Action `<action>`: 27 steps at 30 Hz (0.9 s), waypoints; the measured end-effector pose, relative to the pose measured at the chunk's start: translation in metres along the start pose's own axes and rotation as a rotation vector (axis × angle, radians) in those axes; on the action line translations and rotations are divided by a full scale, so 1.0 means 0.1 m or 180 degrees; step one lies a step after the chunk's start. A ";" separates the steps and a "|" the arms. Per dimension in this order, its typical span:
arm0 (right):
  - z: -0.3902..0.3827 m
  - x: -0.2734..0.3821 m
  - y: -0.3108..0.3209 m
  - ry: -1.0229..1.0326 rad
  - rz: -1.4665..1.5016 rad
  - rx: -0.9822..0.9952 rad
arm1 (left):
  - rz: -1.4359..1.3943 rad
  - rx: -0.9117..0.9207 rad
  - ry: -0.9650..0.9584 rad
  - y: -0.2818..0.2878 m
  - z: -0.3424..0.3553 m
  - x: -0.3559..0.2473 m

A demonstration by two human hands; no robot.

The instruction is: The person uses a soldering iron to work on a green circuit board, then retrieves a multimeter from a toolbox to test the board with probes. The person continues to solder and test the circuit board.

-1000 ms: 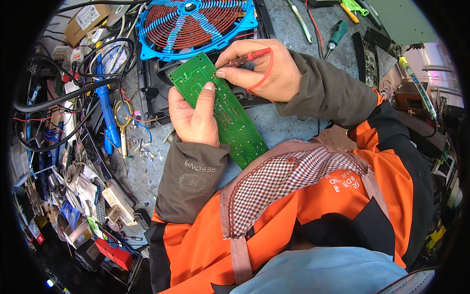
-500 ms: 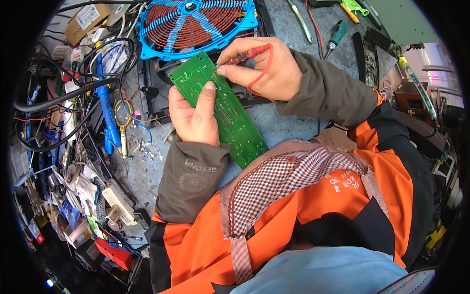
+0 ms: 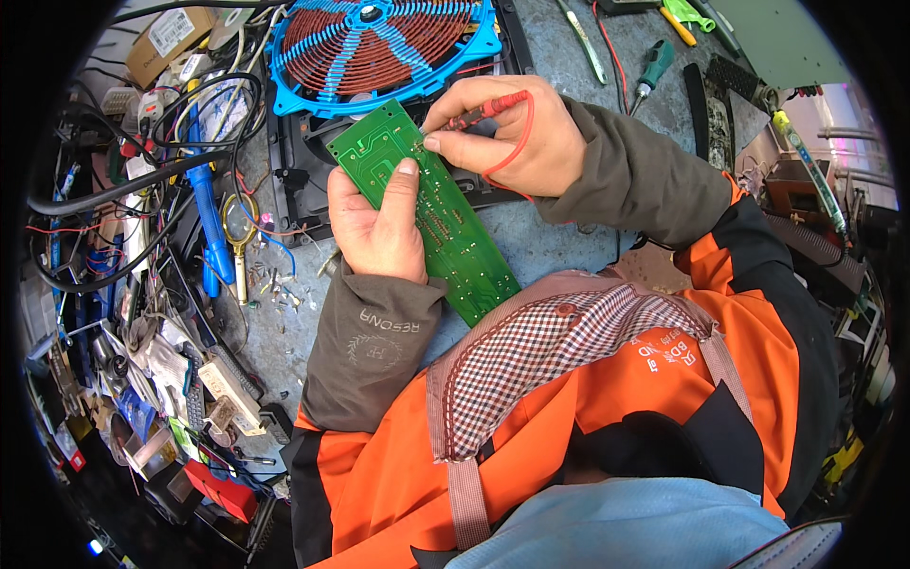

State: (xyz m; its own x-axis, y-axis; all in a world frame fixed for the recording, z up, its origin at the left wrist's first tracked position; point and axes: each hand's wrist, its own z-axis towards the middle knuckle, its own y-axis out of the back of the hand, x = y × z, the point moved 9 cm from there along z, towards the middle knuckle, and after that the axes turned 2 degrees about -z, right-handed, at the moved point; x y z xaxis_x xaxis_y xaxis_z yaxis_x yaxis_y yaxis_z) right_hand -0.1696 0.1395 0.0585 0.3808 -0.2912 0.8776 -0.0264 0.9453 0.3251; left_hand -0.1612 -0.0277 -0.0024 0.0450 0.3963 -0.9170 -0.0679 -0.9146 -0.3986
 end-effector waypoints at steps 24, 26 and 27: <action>-0.01 -0.01 -0.02 -0.0080 -0.0013 0.0063 | 0.0031 -0.0011 -0.0049 0.01 0.00 0.01; 0.00 0.00 -0.03 -0.0039 -0.0015 0.0067 | 0.0010 0.0000 -0.0052 0.01 0.00 0.01; 0.00 0.00 -0.03 -0.0021 -0.0013 0.0060 | 0.0014 0.0001 -0.0058 0.01 0.00 0.01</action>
State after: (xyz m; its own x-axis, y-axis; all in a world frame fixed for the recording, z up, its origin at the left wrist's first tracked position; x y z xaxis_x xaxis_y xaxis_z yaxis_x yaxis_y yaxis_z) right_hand -0.1691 0.1370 0.0575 0.3749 -0.2962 0.8785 -0.0421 0.9412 0.3353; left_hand -0.1613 -0.0284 -0.0033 0.0264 0.3936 -0.9189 -0.0683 -0.9164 -0.3945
